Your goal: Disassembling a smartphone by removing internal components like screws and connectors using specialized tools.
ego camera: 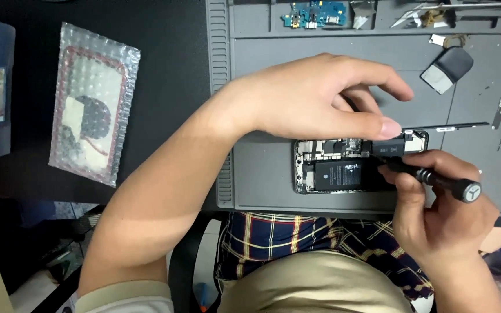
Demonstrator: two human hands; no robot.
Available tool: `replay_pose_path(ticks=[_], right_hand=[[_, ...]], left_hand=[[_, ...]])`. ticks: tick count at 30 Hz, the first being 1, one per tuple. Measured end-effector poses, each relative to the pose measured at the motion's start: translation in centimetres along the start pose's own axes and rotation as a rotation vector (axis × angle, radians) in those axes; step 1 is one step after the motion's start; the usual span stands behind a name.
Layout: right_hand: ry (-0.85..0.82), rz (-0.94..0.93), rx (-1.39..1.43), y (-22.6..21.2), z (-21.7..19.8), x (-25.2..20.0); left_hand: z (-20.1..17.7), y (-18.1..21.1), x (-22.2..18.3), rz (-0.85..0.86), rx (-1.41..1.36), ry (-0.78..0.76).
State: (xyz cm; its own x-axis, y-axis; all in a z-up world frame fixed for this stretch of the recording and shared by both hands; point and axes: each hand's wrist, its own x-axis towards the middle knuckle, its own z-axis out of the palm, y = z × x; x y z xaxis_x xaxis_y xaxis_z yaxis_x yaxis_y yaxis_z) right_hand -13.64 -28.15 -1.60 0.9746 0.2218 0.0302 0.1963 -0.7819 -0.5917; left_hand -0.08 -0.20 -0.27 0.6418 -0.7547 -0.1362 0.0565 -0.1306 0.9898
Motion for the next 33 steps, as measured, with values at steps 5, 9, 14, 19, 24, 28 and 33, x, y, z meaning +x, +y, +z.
replay_pose_path(ticks=[5,9,14,19,24,28,33], right_hand=[[0.028,-0.002,-0.149,-0.4,-0.4,0.5],[0.029,-0.282,-0.018,-4.4,-2.8,3.1],[-0.117,-0.087,-0.084,-5.4,-5.0,3.6],[-0.225,-0.361,-0.687,-3.5,-5.3,4.0],[-0.302,-0.423,-0.610,-5.4,-5.7,5.7],[-0.297,-0.419,-0.580,-4.6,-5.6,5.7],[-0.315,-0.404,-0.663,-4.0,-5.4,5.4]], left_hand=[[0.0,0.0,0.1,0.004,-0.005,-0.006],[0.0,0.2,0.1,-0.028,-0.023,-0.011],[0.0,0.4,0.2,-0.065,-0.001,-0.004],[-0.1,0.7,0.1,-0.083,0.084,-0.001],[-0.1,0.8,0.1,-0.077,0.070,-0.002],[-0.1,0.6,0.1,-0.064,0.102,0.000],[-0.1,0.5,0.0,-0.047,0.091,-0.001]])
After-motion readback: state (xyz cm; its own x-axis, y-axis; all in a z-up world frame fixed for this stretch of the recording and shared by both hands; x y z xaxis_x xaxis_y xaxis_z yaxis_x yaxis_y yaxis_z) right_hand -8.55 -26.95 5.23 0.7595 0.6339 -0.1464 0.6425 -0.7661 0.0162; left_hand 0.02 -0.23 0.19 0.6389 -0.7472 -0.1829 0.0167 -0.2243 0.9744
